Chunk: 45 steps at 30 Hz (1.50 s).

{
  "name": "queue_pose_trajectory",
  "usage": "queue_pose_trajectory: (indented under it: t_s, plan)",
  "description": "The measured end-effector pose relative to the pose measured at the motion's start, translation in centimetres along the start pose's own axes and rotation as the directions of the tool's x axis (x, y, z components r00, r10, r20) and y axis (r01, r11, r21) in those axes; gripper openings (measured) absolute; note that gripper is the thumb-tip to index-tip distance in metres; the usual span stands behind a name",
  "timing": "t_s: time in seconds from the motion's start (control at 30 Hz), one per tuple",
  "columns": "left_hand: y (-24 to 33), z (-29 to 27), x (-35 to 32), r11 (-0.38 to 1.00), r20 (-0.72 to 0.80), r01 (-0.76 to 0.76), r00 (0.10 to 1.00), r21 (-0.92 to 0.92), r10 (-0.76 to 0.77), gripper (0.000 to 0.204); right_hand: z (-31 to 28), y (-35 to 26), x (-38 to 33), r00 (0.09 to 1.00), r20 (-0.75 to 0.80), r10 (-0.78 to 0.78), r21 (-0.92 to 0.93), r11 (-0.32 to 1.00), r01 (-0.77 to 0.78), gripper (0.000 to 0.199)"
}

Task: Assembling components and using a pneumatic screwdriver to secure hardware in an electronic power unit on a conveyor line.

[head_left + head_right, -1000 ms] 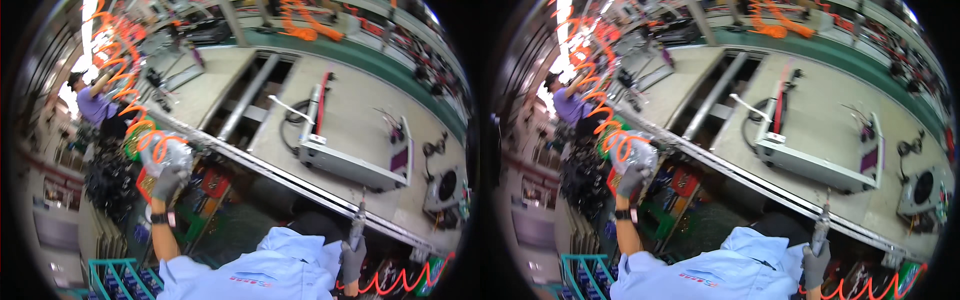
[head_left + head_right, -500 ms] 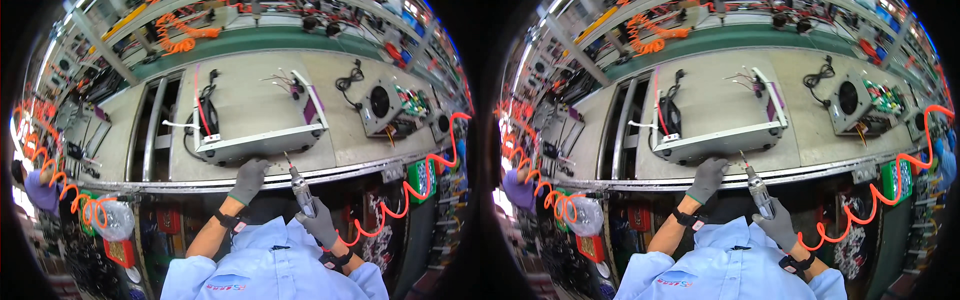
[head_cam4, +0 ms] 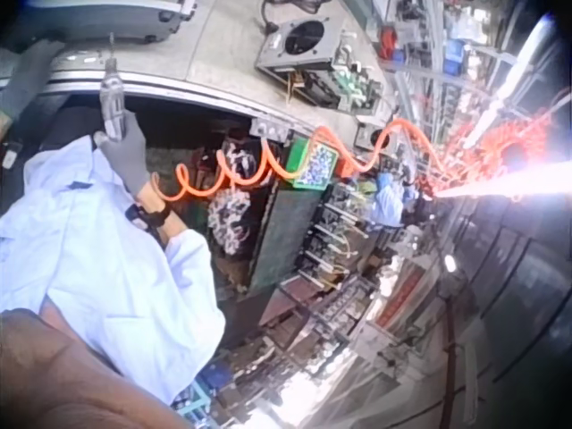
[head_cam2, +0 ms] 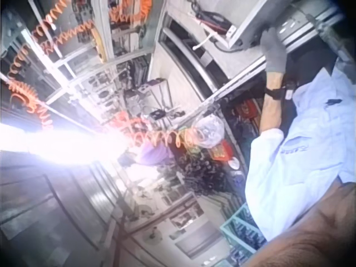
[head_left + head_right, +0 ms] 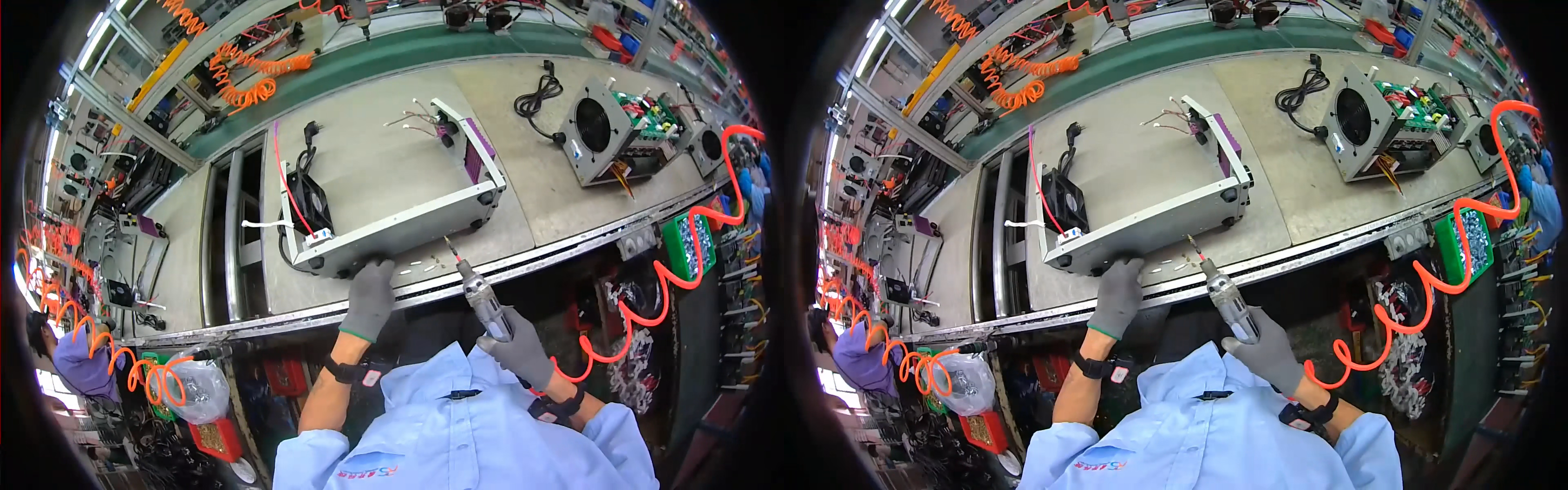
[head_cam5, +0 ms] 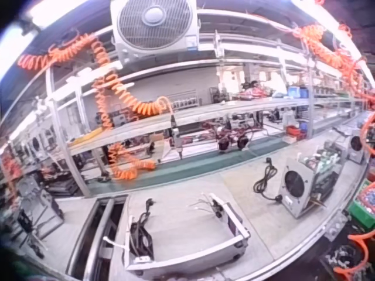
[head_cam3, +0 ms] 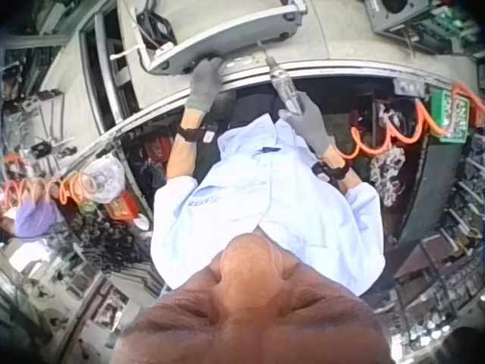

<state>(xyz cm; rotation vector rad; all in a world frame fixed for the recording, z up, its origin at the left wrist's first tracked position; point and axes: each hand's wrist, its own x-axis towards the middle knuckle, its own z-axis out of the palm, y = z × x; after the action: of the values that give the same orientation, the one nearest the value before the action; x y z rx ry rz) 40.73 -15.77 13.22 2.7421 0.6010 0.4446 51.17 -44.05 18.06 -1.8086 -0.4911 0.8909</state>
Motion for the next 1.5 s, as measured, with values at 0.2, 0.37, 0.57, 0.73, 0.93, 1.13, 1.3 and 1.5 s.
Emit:
queue_pose_trajectory:
  t_s: [0.2,0.37,0.57,0.73,0.93,1.13,1.3,1.5]
  plan:
    - [-1.0,-0.6,-1.6,0.979,0.084,0.090,0.991,0.184,-0.107,0.020,0.1,-3.5,-0.1,0.976,0.064,0.208,0.073,0.974,-0.212,0.053]
    - [0.3,-4.0,-1.4,0.983,0.097,0.128,0.988,-0.134,-0.116,0.011,0.5,-2.9,0.6,0.996,0.034,0.078,0.064,0.995,-0.080,0.054]
    - [4.1,-11.3,3.5,0.884,0.018,0.047,0.999,-0.466,-0.044,0.011,0.5,-3.5,1.0,0.994,0.057,0.094,0.082,0.992,-0.098,0.049]
    - [2.9,-12.9,8.7,0.856,0.047,0.100,0.995,-0.506,-0.088,0.018,0.8,-4.7,0.8,0.995,0.061,0.078,0.101,0.991,-0.084,0.043]
    - [2.4,-10.9,13.7,0.640,0.319,0.306,0.943,-0.705,-0.101,0.021,1.3,-5.1,0.3,0.992,0.048,0.120,0.112,0.986,-0.125,0.047]
    - [1.7,-8.3,15.8,0.699,0.492,0.323,0.870,-0.638,0.047,0.019,1.2,-4.9,0.1,0.994,0.058,0.091,0.142,0.985,-0.098,0.044]
    - [2.1,-7.4,16.3,0.722,0.531,0.318,0.843,-0.615,0.081,0.018,0.5,-4.9,0.2,0.992,0.058,0.114,0.133,0.984,-0.121,0.043]
    - [2.2,-7.4,16.4,0.727,0.576,0.378,0.817,-0.573,0.029,0.017,0.0,-4.0,0.4,0.998,0.048,0.033,0.070,0.997,-0.037,0.043]
